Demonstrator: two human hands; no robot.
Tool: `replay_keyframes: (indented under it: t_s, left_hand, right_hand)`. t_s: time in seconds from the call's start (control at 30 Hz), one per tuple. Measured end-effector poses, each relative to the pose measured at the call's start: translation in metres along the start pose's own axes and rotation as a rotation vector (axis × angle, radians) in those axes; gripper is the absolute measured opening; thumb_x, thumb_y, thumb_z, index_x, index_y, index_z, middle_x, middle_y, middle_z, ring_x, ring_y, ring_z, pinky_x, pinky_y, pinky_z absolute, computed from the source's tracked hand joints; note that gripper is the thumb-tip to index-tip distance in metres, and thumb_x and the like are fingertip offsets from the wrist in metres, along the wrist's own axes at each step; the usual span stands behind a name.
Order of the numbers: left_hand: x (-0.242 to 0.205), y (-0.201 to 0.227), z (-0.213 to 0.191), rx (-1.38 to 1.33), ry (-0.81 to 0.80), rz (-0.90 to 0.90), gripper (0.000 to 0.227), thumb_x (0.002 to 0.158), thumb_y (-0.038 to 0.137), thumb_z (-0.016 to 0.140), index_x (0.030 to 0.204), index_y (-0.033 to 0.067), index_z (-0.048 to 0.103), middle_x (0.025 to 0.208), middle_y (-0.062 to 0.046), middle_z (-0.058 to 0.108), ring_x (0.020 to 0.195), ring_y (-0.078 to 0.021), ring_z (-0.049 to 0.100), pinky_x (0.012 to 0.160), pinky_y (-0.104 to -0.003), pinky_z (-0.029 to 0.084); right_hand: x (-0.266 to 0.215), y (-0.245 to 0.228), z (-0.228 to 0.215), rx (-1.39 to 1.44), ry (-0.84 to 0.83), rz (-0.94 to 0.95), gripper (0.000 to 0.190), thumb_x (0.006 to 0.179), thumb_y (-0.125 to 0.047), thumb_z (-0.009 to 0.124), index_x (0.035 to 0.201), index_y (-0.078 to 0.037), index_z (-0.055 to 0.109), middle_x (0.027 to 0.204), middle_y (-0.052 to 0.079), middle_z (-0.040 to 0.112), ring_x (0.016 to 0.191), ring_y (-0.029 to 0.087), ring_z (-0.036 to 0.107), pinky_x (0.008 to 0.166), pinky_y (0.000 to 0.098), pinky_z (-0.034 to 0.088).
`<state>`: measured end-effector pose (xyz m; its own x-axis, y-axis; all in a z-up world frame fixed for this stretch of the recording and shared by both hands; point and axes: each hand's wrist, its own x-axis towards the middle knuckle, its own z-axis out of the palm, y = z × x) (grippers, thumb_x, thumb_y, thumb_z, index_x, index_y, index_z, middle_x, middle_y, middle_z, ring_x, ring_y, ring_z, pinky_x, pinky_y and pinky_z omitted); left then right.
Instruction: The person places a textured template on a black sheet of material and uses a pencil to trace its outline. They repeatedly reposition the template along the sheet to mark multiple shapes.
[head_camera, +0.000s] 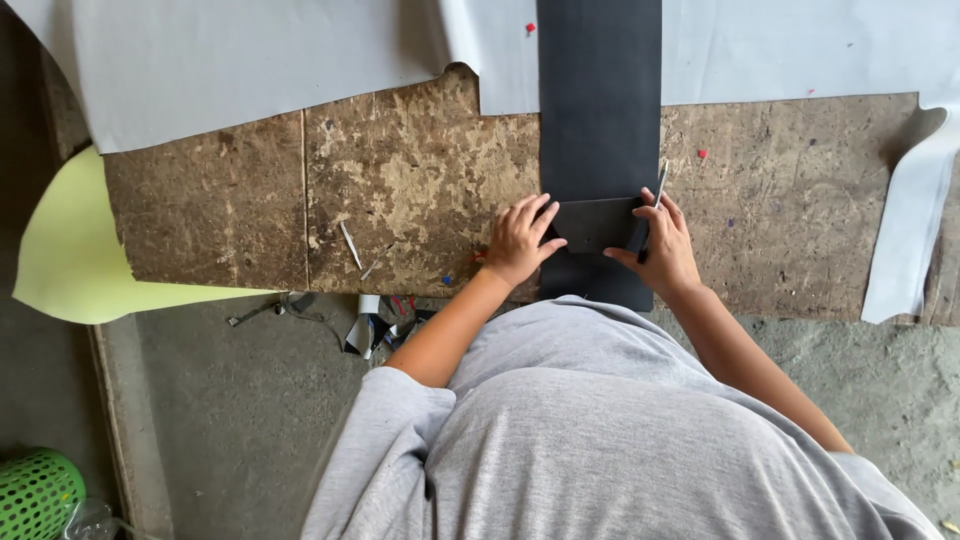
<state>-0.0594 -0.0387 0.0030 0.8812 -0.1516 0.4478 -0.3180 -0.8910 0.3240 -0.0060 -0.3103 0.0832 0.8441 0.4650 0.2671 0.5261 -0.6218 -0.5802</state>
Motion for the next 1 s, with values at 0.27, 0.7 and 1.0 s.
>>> replay_keyframes:
  t_s: [0.27,0.7,1.0]
  left_hand:
    - [0.004,0.004,-0.001,0.054,-0.005,-0.054,0.065,0.090,0.062,0.065,0.139,0.0190,0.062,0.136,-0.009,0.058,0.126,-0.0289,0.056,0.090,-0.042,0.048]
    - [0.007,0.000,-0.002,0.016,0.003,-0.069,0.059,0.088,0.061,0.067,0.133,0.0212,0.066,0.125,-0.006,0.057,0.118,-0.0272,0.055,0.089,-0.043,0.047]
    - [0.048,-0.011,0.023,-0.068,-0.135,-0.061,0.023,0.076,0.030,0.084,0.096,0.0245,0.075,0.117,0.004,0.057,0.113,-0.0226,0.057,0.082,-0.040,0.051]
  right_hand:
    - [-0.003,0.003,0.007,-0.048,0.012,0.044,0.078,0.069,-0.046,0.093,0.125,-0.009,0.053,0.150,0.015,0.058,0.137,0.044,0.049,0.111,0.0534,0.045]
    - [0.000,0.003,0.009,-0.032,0.017,0.058,0.077,0.069,-0.047,0.093,0.123,-0.010,0.055,0.150,0.016,0.058,0.138,0.046,0.048,0.112,0.0547,0.045]
    - [0.002,0.002,0.009,-0.031,0.019,0.063,0.079,0.066,-0.047,0.094,0.123,-0.008,0.056,0.148,0.019,0.059,0.136,0.049,0.050,0.109,0.0580,0.045]
